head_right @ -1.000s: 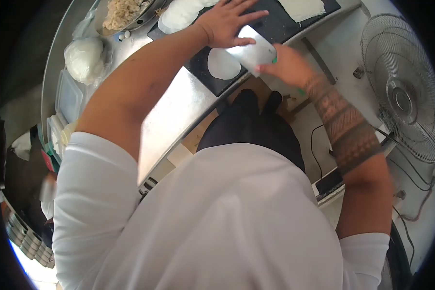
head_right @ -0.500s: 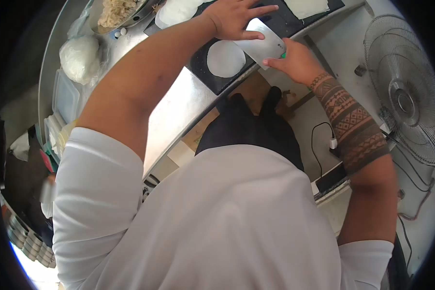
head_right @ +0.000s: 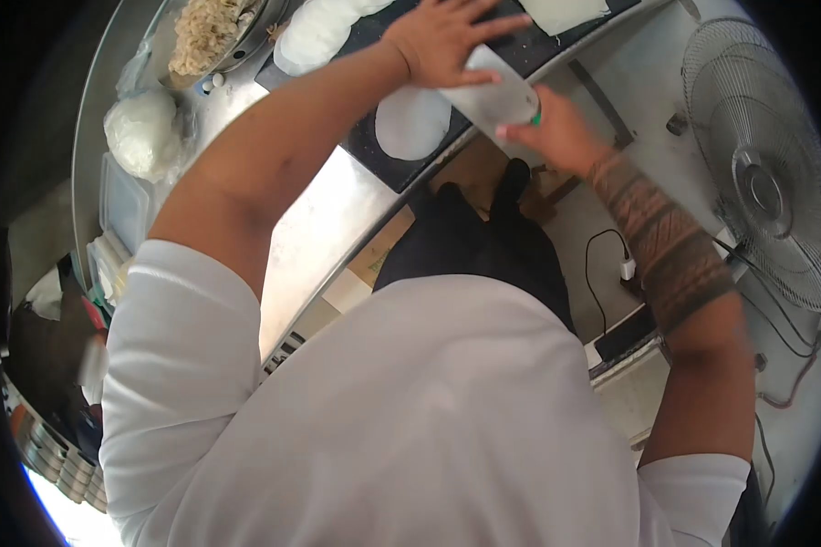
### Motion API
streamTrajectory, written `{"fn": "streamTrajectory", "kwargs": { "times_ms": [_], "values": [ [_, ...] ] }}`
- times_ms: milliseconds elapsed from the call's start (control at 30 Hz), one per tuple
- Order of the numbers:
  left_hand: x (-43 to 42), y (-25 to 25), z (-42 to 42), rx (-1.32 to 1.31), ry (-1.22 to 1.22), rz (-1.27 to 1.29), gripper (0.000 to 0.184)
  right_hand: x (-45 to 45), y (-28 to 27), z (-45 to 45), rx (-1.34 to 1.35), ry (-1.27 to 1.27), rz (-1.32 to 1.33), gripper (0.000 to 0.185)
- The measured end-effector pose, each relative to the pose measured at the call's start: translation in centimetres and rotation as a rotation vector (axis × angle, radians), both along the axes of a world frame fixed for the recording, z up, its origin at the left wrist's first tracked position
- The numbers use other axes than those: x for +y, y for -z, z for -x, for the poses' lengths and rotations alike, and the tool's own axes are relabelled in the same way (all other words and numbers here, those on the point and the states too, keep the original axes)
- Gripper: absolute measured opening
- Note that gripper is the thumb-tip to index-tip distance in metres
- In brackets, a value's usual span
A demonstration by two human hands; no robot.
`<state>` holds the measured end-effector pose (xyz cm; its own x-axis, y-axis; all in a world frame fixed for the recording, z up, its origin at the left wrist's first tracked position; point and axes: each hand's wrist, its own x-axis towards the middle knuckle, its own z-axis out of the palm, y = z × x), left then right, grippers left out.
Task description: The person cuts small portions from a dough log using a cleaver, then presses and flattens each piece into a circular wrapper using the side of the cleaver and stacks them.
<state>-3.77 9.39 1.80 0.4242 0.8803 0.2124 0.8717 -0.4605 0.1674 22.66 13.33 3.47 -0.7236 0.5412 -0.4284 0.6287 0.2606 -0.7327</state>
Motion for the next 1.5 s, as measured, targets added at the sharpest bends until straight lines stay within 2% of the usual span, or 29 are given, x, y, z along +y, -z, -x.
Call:
{"fn": "streamTrajectory", "kwargs": {
  "times_ms": [33, 133, 167, 267, 300, 400, 467, 500, 600, 633, 733, 767, 800, 867, 933, 1000, 1067, 1133, 1267, 1333, 1400, 1467, 1500],
  "values": [
    [0.6, 0.5, 0.5, -0.007, -0.035, -0.032, 0.097, 0.8, 0.0, 0.3, 0.01, -0.036, -0.01, 0.065],
    [1.6, 0.4, 1.3, -0.098, -0.202, -0.164, 0.094, 1.6, -0.1, 1.3, -0.108, -0.038, -0.276, 0.064],
    [1.2, 0.3, 1.7, -0.159, -0.303, -0.061, 0.094, 1.1, 0.0, 1.2, -0.121, -0.013, -0.235, 0.064],
    [-0.1, 1.2, 3.0, -0.291, -0.6, 0.298, 0.047, -2.3, -0.7, -1.3, -0.155, 0.018, -0.092, 0.064],
    [-2.2, -2.7, 1.9, -0.342, -0.608, 0.522, 0.054, -3.5, -1.3, -2.5, -0.16, -0.003, -0.034, 0.063],
    [-6.1, -5.3, 0.9, -0.44, -0.573, 1.098, 0.054, -6.0, -3.2, -6.0, -0.277, -0.083, 0.015, 0.059],
    [-8.5, -6.0, -0.1, -0.462, -0.683, 1.072, 0.059, -6.4, -4.5, -7.5, -0.33, -0.158, 0.087, 0.057],
    [-9.8, -3.1, 0.4, -0.285, -0.585, 0.689, 0.044, -5.8, -4.4, -8.1, -0.3, -0.15, 0.058, 0.057],
    [-13.2, -2.4, 1.5, -0.56, -0.765, 0.536, 0.031, -4.0, -3.4, -9.0, -0.151, -0.063, 0.008, 0.054],
    [-13.7, -2.3, 1.8, -0.585, -0.835, 0.564, 0.025, -3.0, -2.5, -8.3, -0.069, 0.007, 0.011, 0.054],
    [-15.2, -1.5, 1.9, -0.885, -0.978, 0.6, 0.028, -1.3, -0.9, -3.8, 0.031, 0.114, -0.081, 0.052],
    [-15.3, -2.8, 1.4, -0.941, -1.008, 0.625, 0.03, -1.1, 1.2, -1.9, 0.047, 0.132, -0.082, 0.052],
    [-15.4, -3.2, 1.0, -0.983, -1.008, 0.607, 0.03, -1.7, 3.3, -0.2, 0.064, 0.151, -0.083, 0.052],
    [-15.5, -3.5, 0.1, -1.066, -1.007, 0.57, 0.029, -5.8, 3.2, 3.0, 0.049, 0.173, -0.003, 0.055],
    [-15.5, -4.8, -0.5, -1.026, -0.981, 0.56, 0.029, -10.7, 2.7, 2.8, 0.061, 0.09, -0.007, 0.058],
    [-15.4, -8.3, -1.2, -0.952, -0.958, 0.576, 0.029, -12.2, 1.9, 0.6, -0.058, -0.033, 0.088, 0.06],
    [-15.2, -10.1, -0.9, -0.779, -0.891, 0.478, 0.029, -12.2, 1.8, -1.8, -0.04, -0.056, 0.101, 0.059],
    [-13.6, -13.3, -1.0, -0.708, -0.82, 0.403, 0.03, -11.5, 1.4, -3.8, -0.041, -0.049, 0.106, 0.058],
    [-6.4, -18.0, 0.3, -0.585, -0.666, 0.083, 0.032, -9.6, 0.5, -6.7, -0.061, 0.021, 0.092, 0.057],
    [-1.7, -18.3, 1.8, -0.695, -0.689, 0.086, 0.035, -9.5, -1.3, -7.8, -0.094, 0.072, 0.091, 0.057],
    [3.0, -17.2, 3.5, -0.771, -0.733, 0.1, 0.037, -10.0, -0.1, -9.4, -0.062, 0.121, 0.082, 0.057],
    [6.7, -12.9, 5.7, -0.807, -0.792, 0.118, 0.038, -10.4, 0.9, -10.7, -0.057, 0.154, 0.12, 0.058],
    [8.2, -9.4, 7.3, -0.699, -0.845, 0.104, 0.038, -10.5, 1.1, -11.2, -0.059, 0.158, 0.139, 0.056]
  ]
}}
